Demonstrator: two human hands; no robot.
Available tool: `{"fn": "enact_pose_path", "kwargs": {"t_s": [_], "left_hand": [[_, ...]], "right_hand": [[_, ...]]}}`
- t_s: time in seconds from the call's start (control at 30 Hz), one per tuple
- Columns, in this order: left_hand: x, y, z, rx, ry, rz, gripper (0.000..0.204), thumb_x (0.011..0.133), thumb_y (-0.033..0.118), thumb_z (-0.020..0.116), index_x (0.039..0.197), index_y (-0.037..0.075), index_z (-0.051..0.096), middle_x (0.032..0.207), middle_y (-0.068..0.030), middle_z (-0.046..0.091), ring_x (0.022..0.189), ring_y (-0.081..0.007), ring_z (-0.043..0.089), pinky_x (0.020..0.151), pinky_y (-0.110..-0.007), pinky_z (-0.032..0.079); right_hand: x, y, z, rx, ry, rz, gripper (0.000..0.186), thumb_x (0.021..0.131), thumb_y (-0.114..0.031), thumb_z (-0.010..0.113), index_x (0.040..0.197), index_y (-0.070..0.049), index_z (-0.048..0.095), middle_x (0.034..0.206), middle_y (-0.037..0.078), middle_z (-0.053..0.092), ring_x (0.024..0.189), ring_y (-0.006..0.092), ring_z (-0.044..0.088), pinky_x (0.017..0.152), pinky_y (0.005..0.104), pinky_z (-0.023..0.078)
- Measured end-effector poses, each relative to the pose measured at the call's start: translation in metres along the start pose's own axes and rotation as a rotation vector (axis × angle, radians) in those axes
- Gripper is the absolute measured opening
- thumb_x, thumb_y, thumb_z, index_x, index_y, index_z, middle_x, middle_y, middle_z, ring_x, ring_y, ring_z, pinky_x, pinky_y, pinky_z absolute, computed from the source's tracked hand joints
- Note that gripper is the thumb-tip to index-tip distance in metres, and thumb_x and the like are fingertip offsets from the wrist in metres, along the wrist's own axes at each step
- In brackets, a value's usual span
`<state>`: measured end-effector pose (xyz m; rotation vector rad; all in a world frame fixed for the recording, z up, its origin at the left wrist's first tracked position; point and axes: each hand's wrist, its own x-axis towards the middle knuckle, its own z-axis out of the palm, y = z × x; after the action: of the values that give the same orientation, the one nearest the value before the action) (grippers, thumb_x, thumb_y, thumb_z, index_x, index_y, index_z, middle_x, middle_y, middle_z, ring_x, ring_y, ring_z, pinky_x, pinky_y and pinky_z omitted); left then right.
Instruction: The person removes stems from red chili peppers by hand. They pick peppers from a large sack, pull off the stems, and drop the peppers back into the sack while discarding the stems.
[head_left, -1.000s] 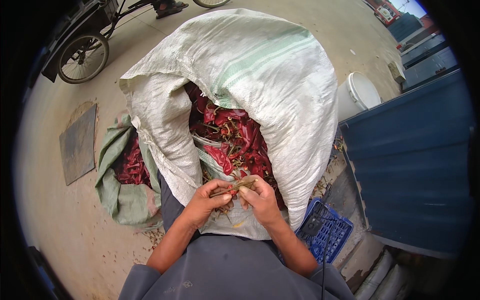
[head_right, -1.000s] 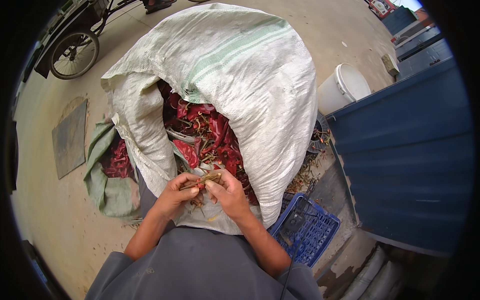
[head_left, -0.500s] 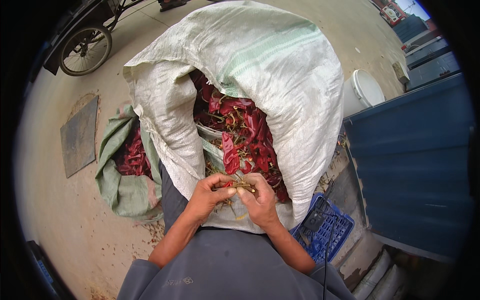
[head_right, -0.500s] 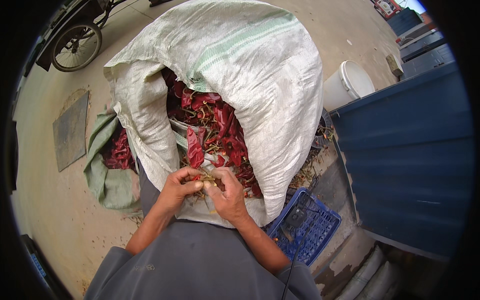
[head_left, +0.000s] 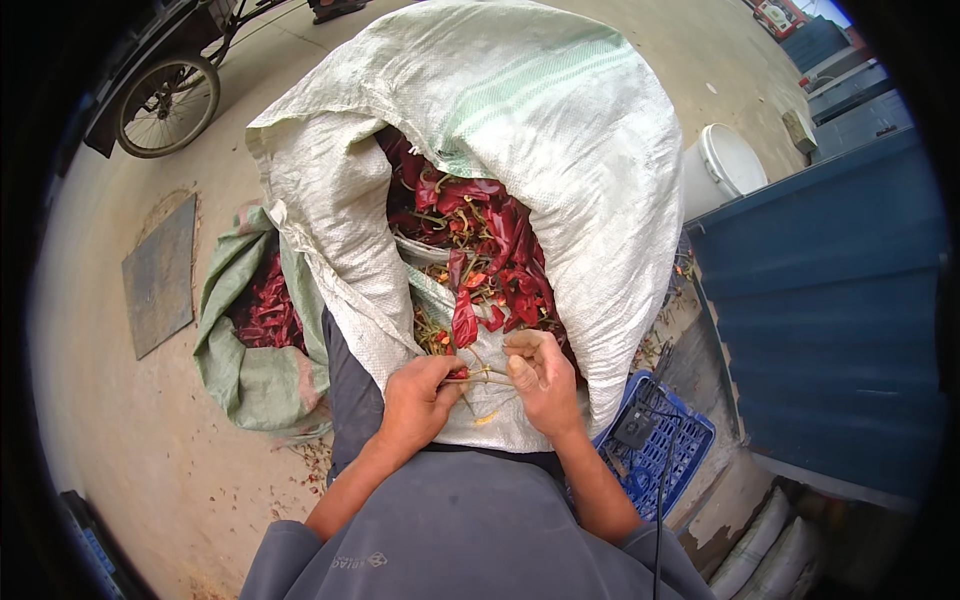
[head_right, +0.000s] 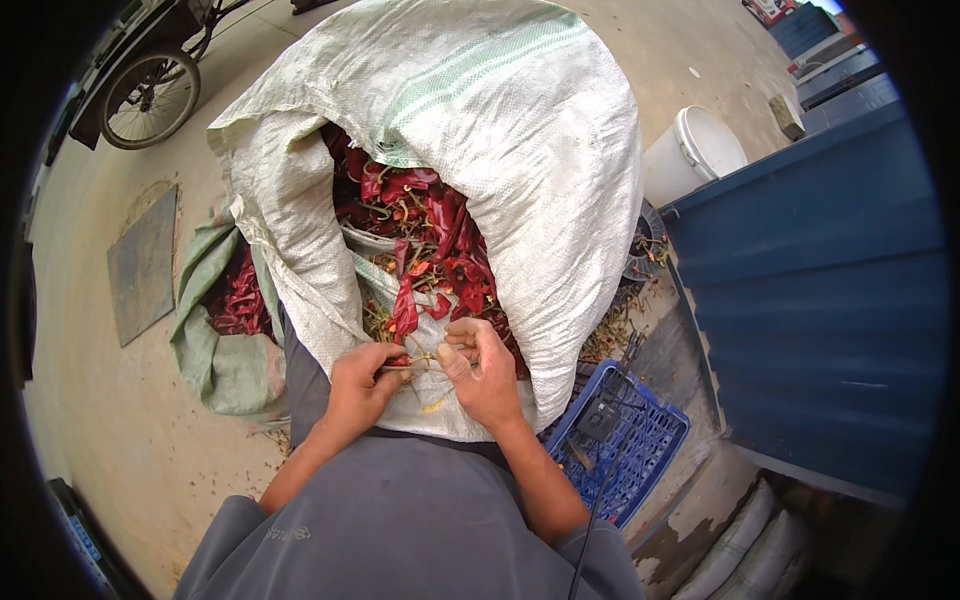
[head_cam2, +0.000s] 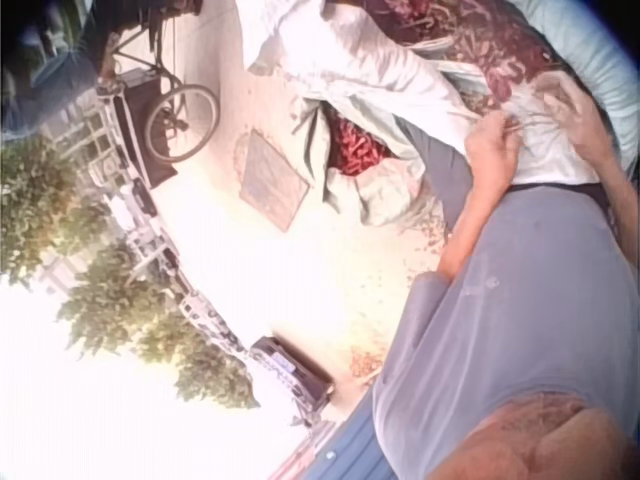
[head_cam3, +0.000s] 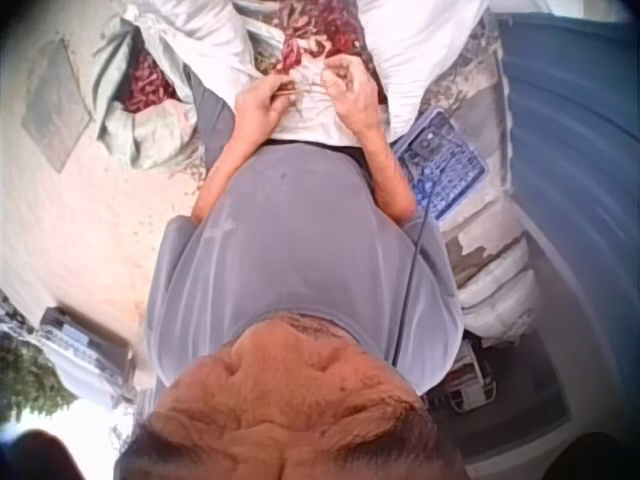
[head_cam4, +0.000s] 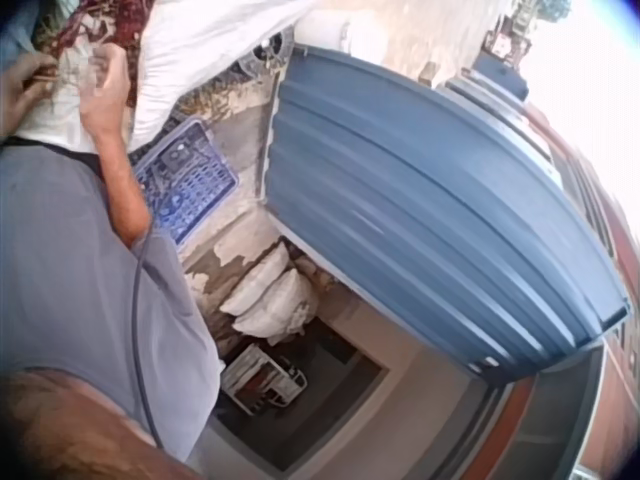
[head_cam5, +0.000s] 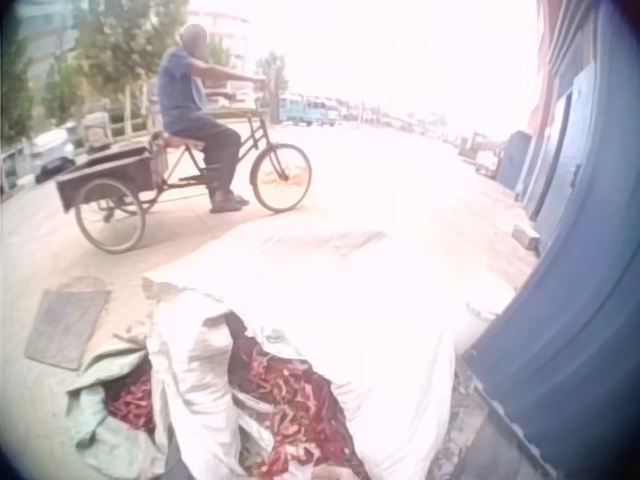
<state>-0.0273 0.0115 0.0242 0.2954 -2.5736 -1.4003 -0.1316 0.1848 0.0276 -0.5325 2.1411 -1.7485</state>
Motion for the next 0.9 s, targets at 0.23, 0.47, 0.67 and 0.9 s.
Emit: {"fn": "enact_pose_path", "kwargs": {"t_s": [0.23, 0.47, 0.67, 0.9], "left_hand": [[-0.003, 0.006, -0.001, 0.091, 0.03, 0.06, 0.027, 0.079, 0.007, 0.076, 0.104, 0.005, 0.066, 0.09, -0.0127, 0.068, 0.084, -0.0324, 0.066, 0.074, -0.039, 0.052], [-0.013, -0.005, -0.011, -0.571, -0.2, -0.344, 0.024, 0.09, 0.014, 0.072, 0.11, 0.003, 0.07, 0.099, -0.003, 0.07, 0.089, -0.0124, 0.062, 0.081, -0.03, 0.05], [-0.011, 0.0, -0.01, -0.437, -0.248, -0.305, 0.021, 0.094, 0.018, 0.068, 0.106, 0.0, 0.067, 0.088, -0.0053, 0.069, 0.083, -0.0112, 0.061, 0.075, -0.03, 0.049], [-0.026, -0.024, 0.006, -0.468, -0.115, -0.416, 0.018, 0.096, 0.016, 0.065, 0.101, -0.001, 0.064, 0.082, -0.0085, 0.068, 0.078, -0.0128, 0.061, 0.072, -0.03, 0.049]], "right_hand": [[-0.008, 0.001, 0.015, 0.008, -0.316, 0.285, 0.032, 0.092, -0.026, 0.071, 0.106, 0.001, 0.061, 0.097, 0.01, 0.068, 0.087, 0.0152, 0.064, 0.078, 0.0297, 0.051], [-0.015, -0.001, 0.01, 0.13, -0.27, 0.166, 0.023, 0.091, -0.009, 0.068, 0.11, 0.002, 0.061, 0.098, 0.008, 0.068, 0.091, 0.0135, 0.064, 0.083, 0.03, 0.052], [-0.019, -0.004, 0.007, 0.078, -0.287, 0.182, 0.024, 0.091, -0.01, 0.069, 0.11, 0.001, 0.06, 0.102, 0.006, 0.065, 0.093, 0.0102, 0.062, 0.083, 0.0292, 0.051], [-0.016, -0.024, 0.01, -0.598, 0.147, -0.409, 0.022, 0.081, -0.006, 0.074, 0.1, 0.0, 0.063, 0.093, 0.016, 0.064, 0.085, 0.0344, 0.064, 0.076, 0.0389, 0.052]]}}
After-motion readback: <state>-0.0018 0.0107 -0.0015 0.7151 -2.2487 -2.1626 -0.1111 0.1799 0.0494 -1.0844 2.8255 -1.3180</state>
